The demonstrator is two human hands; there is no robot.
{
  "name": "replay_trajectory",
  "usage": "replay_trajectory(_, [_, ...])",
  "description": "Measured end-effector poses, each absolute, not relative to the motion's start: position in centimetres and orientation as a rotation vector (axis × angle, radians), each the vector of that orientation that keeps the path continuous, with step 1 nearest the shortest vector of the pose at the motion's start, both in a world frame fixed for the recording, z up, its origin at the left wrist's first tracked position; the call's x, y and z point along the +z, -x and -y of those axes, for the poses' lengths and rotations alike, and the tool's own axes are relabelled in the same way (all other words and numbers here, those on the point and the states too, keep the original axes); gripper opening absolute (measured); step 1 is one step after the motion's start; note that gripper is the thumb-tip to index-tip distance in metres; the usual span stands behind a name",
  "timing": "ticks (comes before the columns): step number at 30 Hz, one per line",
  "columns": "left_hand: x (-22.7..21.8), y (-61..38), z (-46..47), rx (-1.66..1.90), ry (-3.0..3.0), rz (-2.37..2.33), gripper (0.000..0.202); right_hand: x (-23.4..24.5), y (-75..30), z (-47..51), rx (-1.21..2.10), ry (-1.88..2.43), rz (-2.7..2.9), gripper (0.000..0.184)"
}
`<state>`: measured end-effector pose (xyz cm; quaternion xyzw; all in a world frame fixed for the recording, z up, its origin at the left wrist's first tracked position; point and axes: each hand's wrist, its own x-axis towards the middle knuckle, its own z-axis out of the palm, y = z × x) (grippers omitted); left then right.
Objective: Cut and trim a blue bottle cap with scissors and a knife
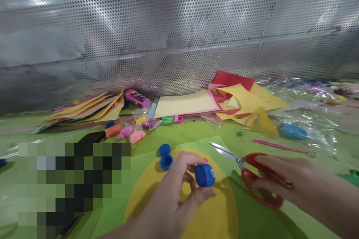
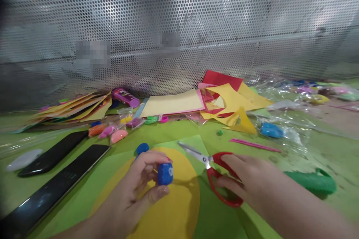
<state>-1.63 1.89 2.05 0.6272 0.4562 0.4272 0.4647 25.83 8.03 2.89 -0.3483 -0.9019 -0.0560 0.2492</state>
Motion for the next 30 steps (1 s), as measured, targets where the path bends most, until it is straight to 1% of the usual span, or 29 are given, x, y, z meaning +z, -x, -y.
replay_trajectory(3, [2.1, 1.7, -2.0, 1.042, -1.579, -1.129, 0.029, 3.2, -24.6, -7.3, -0.084, 0.826, 2.529, 0.029])
replay_trajectory(6, [2.0, 1.8, -2.0, 1.001, -1.736, -1.051, 0.024, 3.9, -23.7, -6.6, 0.006, 0.746, 2.614, 0.034])
replay_trajectory(8, [2.0, 1.8, -2.1, 0.964, -1.798, -1.014, 0.025, 4.6, -24.4, -7.0, 0.069, 0.816, 2.62, 0.038])
replay_trajectory(11, [2.1, 1.6, -2.1, 0.901, -1.79, -1.053, 0.027, 5.5, -27.0, -8.9, 0.076, 1.08, 2.581, 0.034])
replay_trajectory(13, [2.2, 1.5, -2.1, 0.849, -1.794, -1.059, 0.024, 5.9, -28.7, -10.0, 0.134, 1.191, 2.653, 0.036])
replay_trajectory(14, [2.2, 1.4, -2.0, 0.821, -1.796, -1.057, 0.023, 6.1, -29.2, -10.3, 0.181, 1.237, 2.696, 0.033])
replay_trajectory(17, [2.6, 1.4, -1.8, 0.734, -1.826, -1.103, 0.023, 6.4, -29.5, -10.2, 0.331, 1.292, 2.814, 0.014])
replay_trajectory(18, [2.7, 1.4, -1.7, 0.7, -1.863, -1.105, 0.021, 6.4, -29.3, -10.0, 0.351, 1.287, 2.838, 0.011])
replay_trajectory(21, [3.2, 1.7, -1.7, 0.617, -1.961, -1.022, 0.012, 6.2, -28.9, -9.8, 0.299, 1.242, 2.877, 0.015])
replay_trajectory(22, [3.3, 1.9, -1.8, 0.611, -1.965, -0.98, 0.012, 6.1, -28.9, -9.9, 0.271, 1.216, 2.888, 0.017])
replay_trajectory(27, [3.0, 2.6, -2.7, 0.587, -1.905, -0.843, 0.019, 7.1, -28.8, -10.1, 0.132, 1.032, 2.875, 0.031])
replay_trajectory(30, [3.0, 2.8, -3.1, 0.602, -1.918, -0.749, 0.023, 7.9, -27.7, -8.5, 0.02, 0.965, 2.781, 0.035])
